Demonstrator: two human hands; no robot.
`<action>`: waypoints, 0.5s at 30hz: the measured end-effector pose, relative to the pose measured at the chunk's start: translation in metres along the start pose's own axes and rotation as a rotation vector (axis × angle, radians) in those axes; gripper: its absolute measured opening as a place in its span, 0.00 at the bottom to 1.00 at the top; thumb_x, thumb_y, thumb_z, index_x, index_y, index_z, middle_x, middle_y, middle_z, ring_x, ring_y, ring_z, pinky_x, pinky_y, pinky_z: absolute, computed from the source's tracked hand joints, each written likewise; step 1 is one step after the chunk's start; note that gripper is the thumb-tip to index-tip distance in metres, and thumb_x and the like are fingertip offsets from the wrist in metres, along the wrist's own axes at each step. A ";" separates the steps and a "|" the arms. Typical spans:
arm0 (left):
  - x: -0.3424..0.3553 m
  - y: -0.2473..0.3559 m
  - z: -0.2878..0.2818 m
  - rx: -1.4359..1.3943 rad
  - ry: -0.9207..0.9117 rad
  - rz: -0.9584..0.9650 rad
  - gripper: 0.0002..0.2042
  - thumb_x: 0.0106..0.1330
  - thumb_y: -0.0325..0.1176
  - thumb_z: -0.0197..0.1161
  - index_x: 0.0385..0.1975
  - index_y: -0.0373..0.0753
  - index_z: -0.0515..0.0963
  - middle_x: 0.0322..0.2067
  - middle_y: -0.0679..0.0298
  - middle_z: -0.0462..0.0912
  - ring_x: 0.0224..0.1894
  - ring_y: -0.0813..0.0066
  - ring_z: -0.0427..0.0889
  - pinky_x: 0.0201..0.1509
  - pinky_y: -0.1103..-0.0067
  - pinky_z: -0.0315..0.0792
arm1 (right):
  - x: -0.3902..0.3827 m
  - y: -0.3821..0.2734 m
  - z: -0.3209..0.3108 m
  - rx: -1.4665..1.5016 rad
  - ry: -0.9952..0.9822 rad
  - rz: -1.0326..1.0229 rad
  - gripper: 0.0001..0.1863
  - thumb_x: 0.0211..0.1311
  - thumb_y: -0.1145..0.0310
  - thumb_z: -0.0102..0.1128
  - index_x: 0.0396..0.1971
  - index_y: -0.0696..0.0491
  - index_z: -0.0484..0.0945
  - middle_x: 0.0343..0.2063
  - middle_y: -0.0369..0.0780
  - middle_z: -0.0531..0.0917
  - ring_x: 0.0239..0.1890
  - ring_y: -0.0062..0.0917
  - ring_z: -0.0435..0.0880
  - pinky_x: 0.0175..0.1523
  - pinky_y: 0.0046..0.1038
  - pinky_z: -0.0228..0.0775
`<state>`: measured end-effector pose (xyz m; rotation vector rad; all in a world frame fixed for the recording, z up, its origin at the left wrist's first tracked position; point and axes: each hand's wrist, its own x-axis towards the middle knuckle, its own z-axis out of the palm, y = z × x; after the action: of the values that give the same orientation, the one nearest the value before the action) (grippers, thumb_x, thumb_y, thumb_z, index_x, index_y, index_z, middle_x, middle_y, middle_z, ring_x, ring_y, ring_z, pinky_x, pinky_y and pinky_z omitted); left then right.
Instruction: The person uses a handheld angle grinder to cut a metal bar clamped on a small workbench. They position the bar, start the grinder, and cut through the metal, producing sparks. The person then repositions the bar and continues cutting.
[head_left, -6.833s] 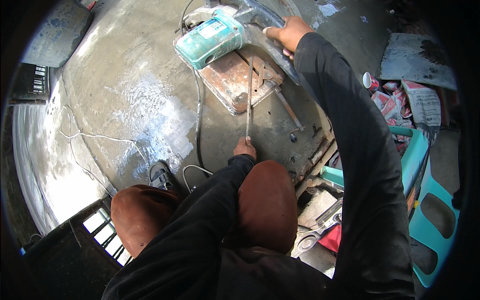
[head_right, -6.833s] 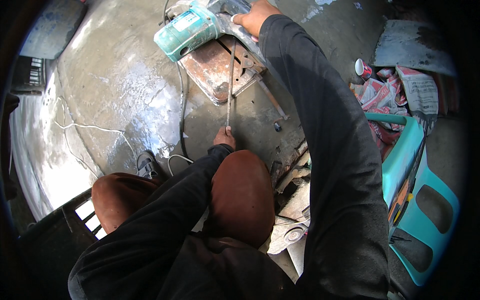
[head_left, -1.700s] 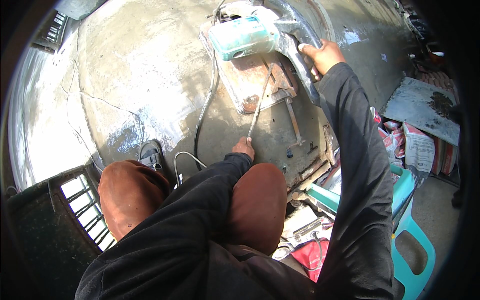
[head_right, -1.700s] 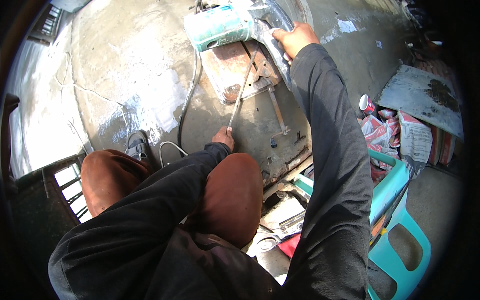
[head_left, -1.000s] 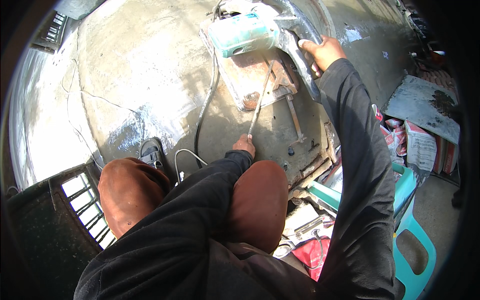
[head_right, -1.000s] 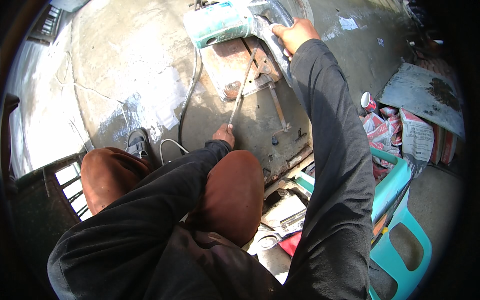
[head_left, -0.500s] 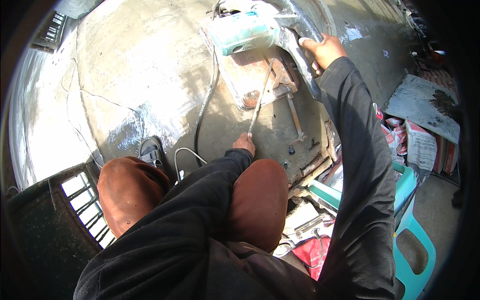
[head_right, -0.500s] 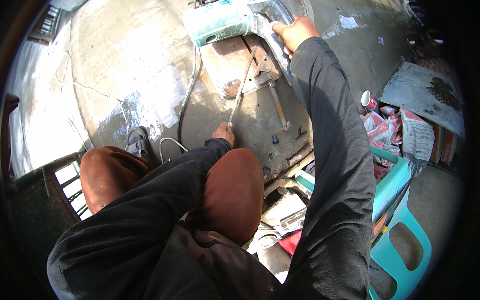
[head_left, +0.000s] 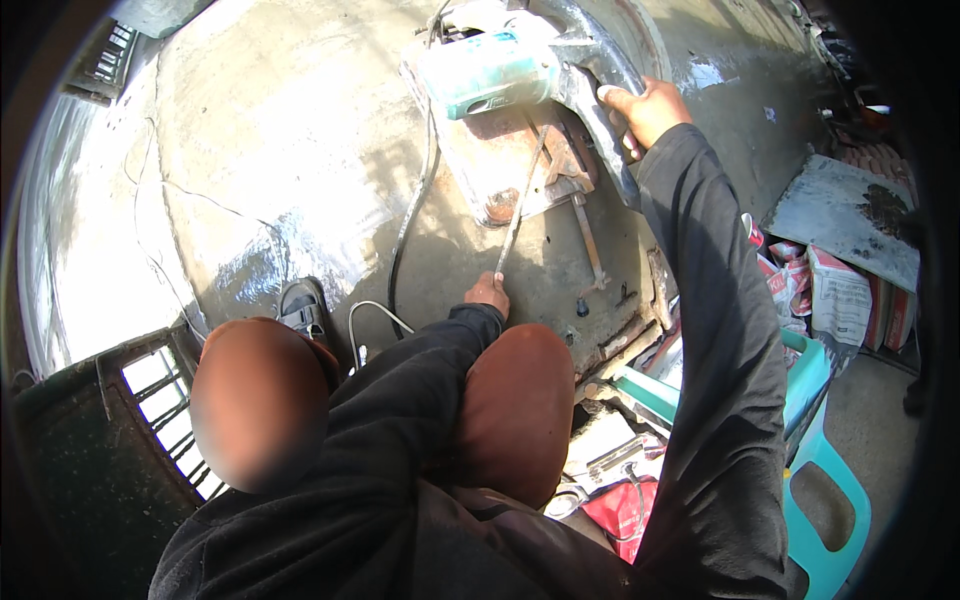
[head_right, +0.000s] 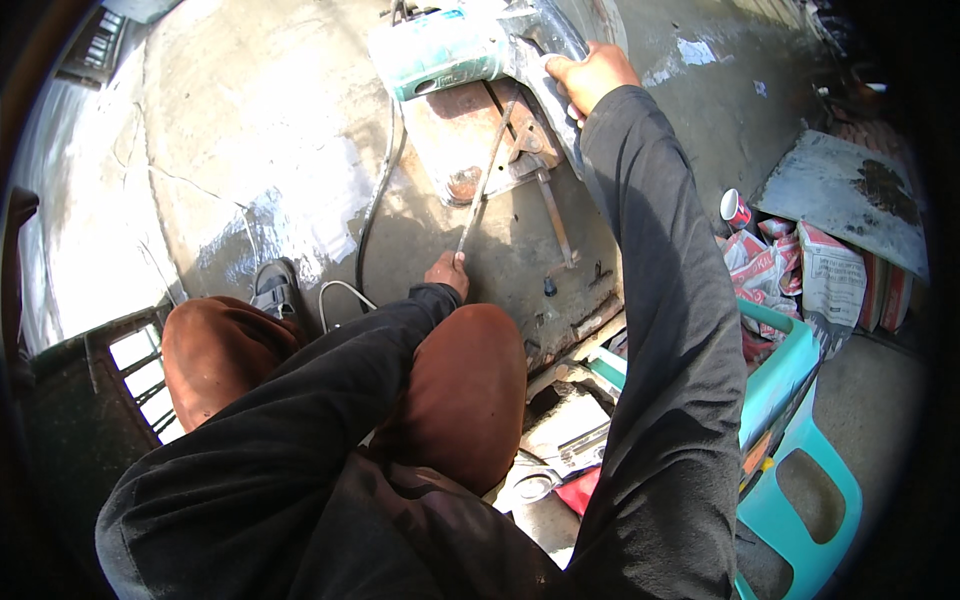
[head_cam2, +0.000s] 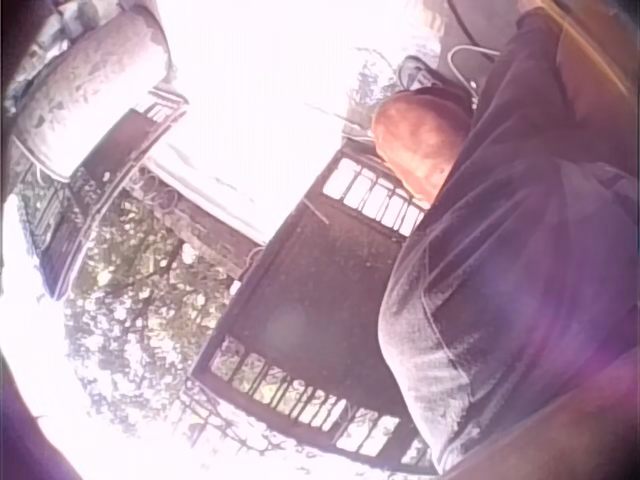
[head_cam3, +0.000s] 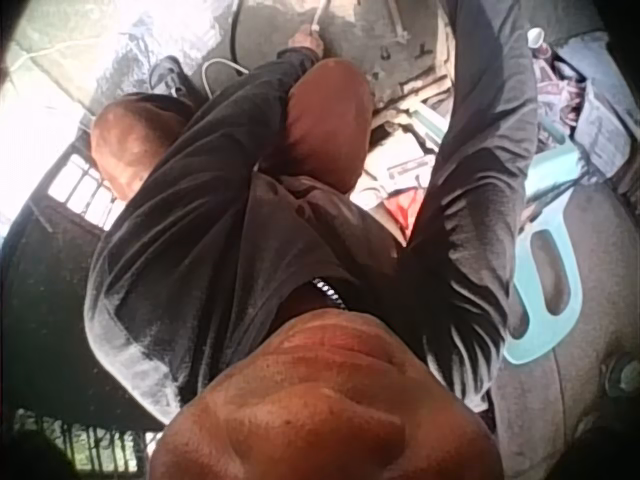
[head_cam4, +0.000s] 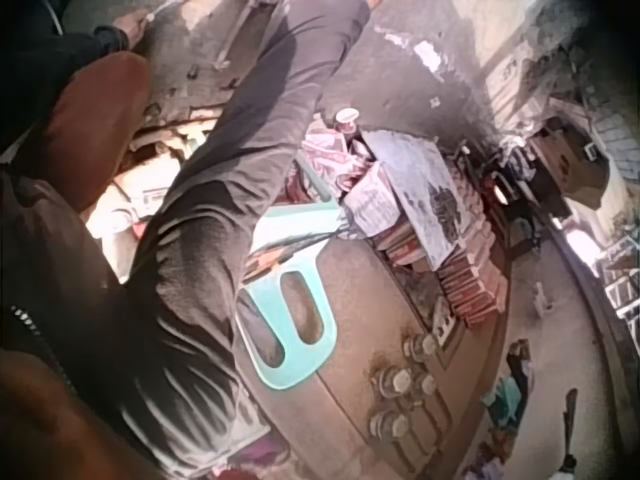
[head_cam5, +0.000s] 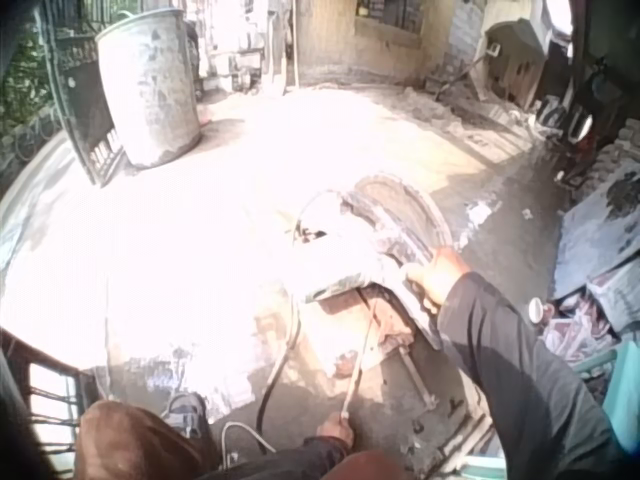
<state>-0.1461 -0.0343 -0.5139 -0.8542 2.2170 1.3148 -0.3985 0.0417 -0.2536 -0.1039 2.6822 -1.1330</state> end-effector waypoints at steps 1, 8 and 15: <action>-0.001 0.001 0.000 0.003 0.004 -0.012 0.16 0.69 0.45 0.42 0.38 0.38 0.70 0.35 0.42 0.78 0.41 0.39 0.74 0.46 0.57 0.67 | 0.000 0.000 0.000 0.000 0.001 -0.007 0.15 0.52 0.65 0.64 0.28 0.62 0.75 0.15 0.39 0.76 0.11 0.19 0.69 0.15 0.24 0.60; -0.002 0.001 -0.002 -0.011 0.001 0.000 0.16 0.69 0.45 0.42 0.38 0.38 0.71 0.35 0.42 0.78 0.42 0.39 0.74 0.46 0.57 0.67 | -0.004 -0.003 0.000 0.095 -0.041 0.029 0.14 0.52 0.65 0.64 0.30 0.61 0.75 0.16 0.38 0.76 0.10 0.18 0.67 0.14 0.24 0.58; -0.001 0.001 -0.001 -0.032 0.018 0.016 0.16 0.69 0.44 0.42 0.36 0.37 0.71 0.34 0.41 0.77 0.41 0.39 0.74 0.46 0.57 0.67 | -0.005 -0.008 0.001 0.044 -0.017 0.046 0.14 0.51 0.65 0.64 0.29 0.61 0.75 0.16 0.37 0.75 0.10 0.18 0.67 0.14 0.24 0.58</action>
<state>-0.1462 -0.0341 -0.5118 -0.8648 2.2260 1.3589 -0.3937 0.0364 -0.2475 -0.0434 2.6292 -1.1707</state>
